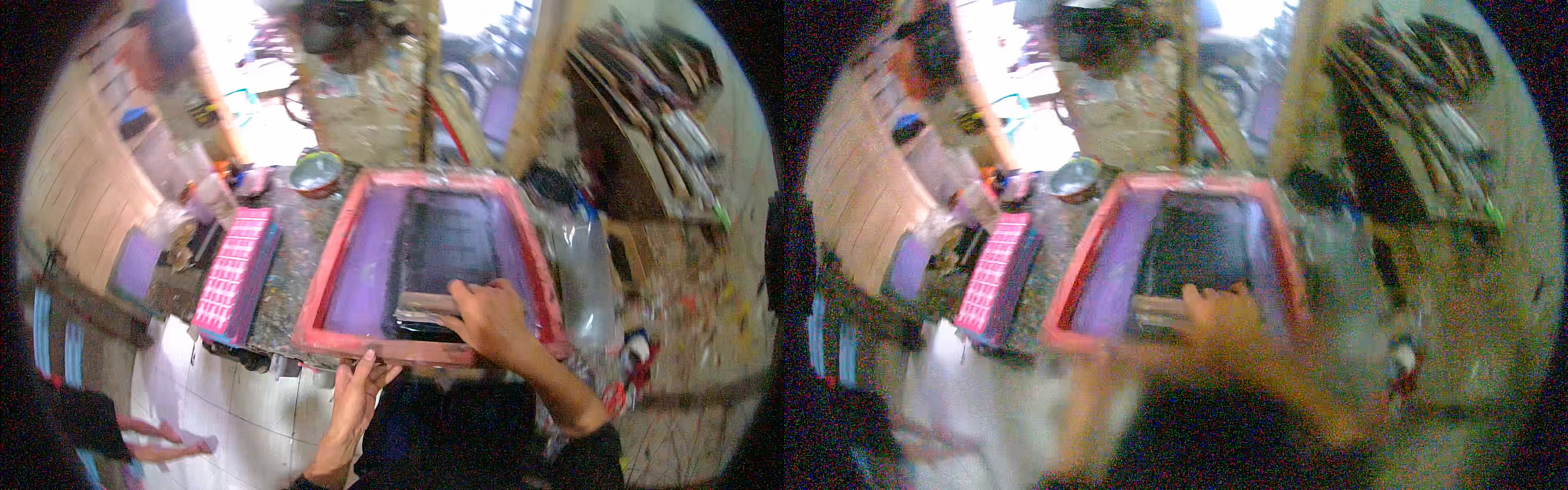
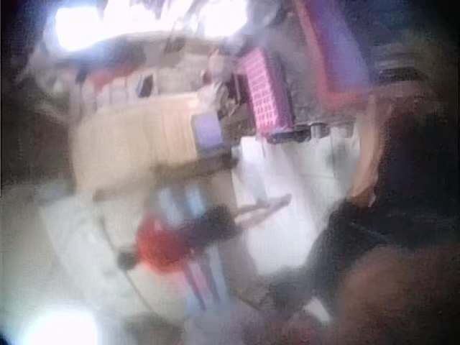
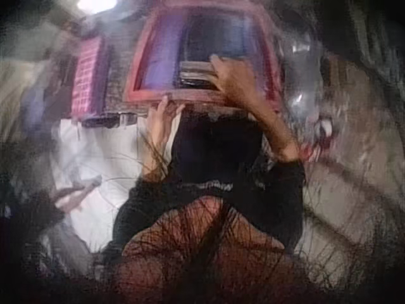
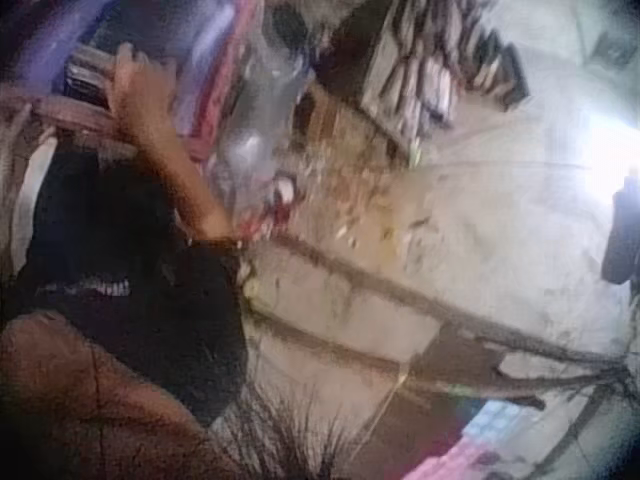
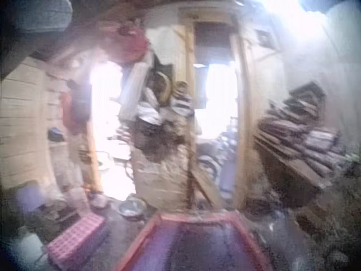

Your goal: The person performs screen printing on fabric pieces by placing each piece onto a glass surface, lowering the screen, and spreading ink across the screen using a squeegee by hand before lifting the screen and setting the printed fabric aside.

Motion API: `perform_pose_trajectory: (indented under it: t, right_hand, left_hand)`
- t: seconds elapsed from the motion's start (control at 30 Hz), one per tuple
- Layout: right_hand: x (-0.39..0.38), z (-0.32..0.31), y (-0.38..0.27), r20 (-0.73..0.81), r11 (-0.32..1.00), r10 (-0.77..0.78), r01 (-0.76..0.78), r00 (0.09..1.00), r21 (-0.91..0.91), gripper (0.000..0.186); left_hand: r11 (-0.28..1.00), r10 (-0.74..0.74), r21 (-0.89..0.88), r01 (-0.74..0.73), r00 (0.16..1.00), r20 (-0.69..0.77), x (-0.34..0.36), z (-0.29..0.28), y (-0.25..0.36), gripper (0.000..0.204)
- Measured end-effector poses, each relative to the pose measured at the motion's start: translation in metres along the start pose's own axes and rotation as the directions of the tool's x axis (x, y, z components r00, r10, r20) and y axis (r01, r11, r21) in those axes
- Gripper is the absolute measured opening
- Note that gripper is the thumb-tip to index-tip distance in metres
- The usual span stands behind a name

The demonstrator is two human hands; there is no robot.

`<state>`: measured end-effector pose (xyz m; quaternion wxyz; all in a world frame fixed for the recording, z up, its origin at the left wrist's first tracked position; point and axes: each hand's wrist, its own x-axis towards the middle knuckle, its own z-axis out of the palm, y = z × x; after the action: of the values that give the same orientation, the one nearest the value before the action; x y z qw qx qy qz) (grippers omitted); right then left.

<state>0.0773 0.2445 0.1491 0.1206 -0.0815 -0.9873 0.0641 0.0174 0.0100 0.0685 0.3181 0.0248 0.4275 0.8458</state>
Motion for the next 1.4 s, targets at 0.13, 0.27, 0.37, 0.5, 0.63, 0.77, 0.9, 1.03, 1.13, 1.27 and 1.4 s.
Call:
perform_pose_trajectory:
  t: [0.13,0.27,0.37,0.5,0.63,0.77,0.9,1.03,1.13,1.27,1.4]
  right_hand:
    - [0.0,0.041,0.039,0.225,0.986,-0.063,0.027,0.972,0.162,0.041]
    - [-0.023,0.05,0.002,0.308,0.992,-0.028,-0.012,0.951,0.128,0.044]
    - [-0.007,0.062,-0.02,0.083,0.999,-0.04,0.041,0.996,-0.017,0.033]
    - [0.085,0.127,0.041,-0.101,0.983,-0.003,-0.016,0.995,-0.183,0.026]
    - [0.174,0.153,0.138,-0.168,0.952,0.057,-0.104,0.984,-0.289,0.032]
    - [0.161,0.182,0.173,-0.198,0.966,-0.05,-0.003,0.979,-0.26,0.038]
    - [0.177,0.127,0.159,0.162,0.975,-0.133,0.158,0.978,-0.153,0.042]
    - [0.249,0.122,0.191,0.077,0.974,-0.084,0.098,0.994,-0.206,0.045]
    - [0.272,0.148,0.231,-0.059,0.969,0.041,-0.054,0.997,-0.242,0.05]
    - [0.231,0.148,0.189,0.054,0.98,0.093,-0.082,0.994,-0.18,0.058]
    - [0.129,0.133,0.131,0.135,0.989,0.119,-0.106,0.984,-0.099,0.061]
  left_hand:
    - [0.987,-0.145,0.052,0.149,0.986,-0.077,-0.001,-0.058,-0.051,0.049]
    - [0.981,-0.159,0.097,0.17,0.981,-0.111,0.0,-0.052,-0.055,0.049]
    - [0.972,-0.152,0.158,0.174,0.978,-0.143,-0.004,-0.053,-0.056,0.049]
    - [0.958,-0.189,0.204,0.203,0.978,-0.088,-0.004,-0.062,-0.052,0.049]
    - [0.893,-0.306,0.314,0.323,0.947,-0.103,0.004,-0.082,-0.063,0.051]
    - [0.856,-0.401,0.33,0.397,0.914,-0.059,0.016,-0.123,-0.104,0.045]
    - [0.851,-0.396,0.339,0.4,0.914,-0.085,0.024,-0.125,-0.107,0.041]
    - [0.862,-0.347,0.345,0.371,0.929,-0.132,0.033,-0.126,-0.107,0.038]
    - [0.857,-0.34,0.362,0.367,0.93,-0.138,0.043,-0.126,-0.107,0.037]
    - [0.851,-0.347,0.341,0.399,0.915,-0.207,0.038,-0.133,-0.111,0.035]
    - [0.867,-0.34,0.314,0.388,0.92,-0.196,0.037,-0.134,-0.116,0.034]
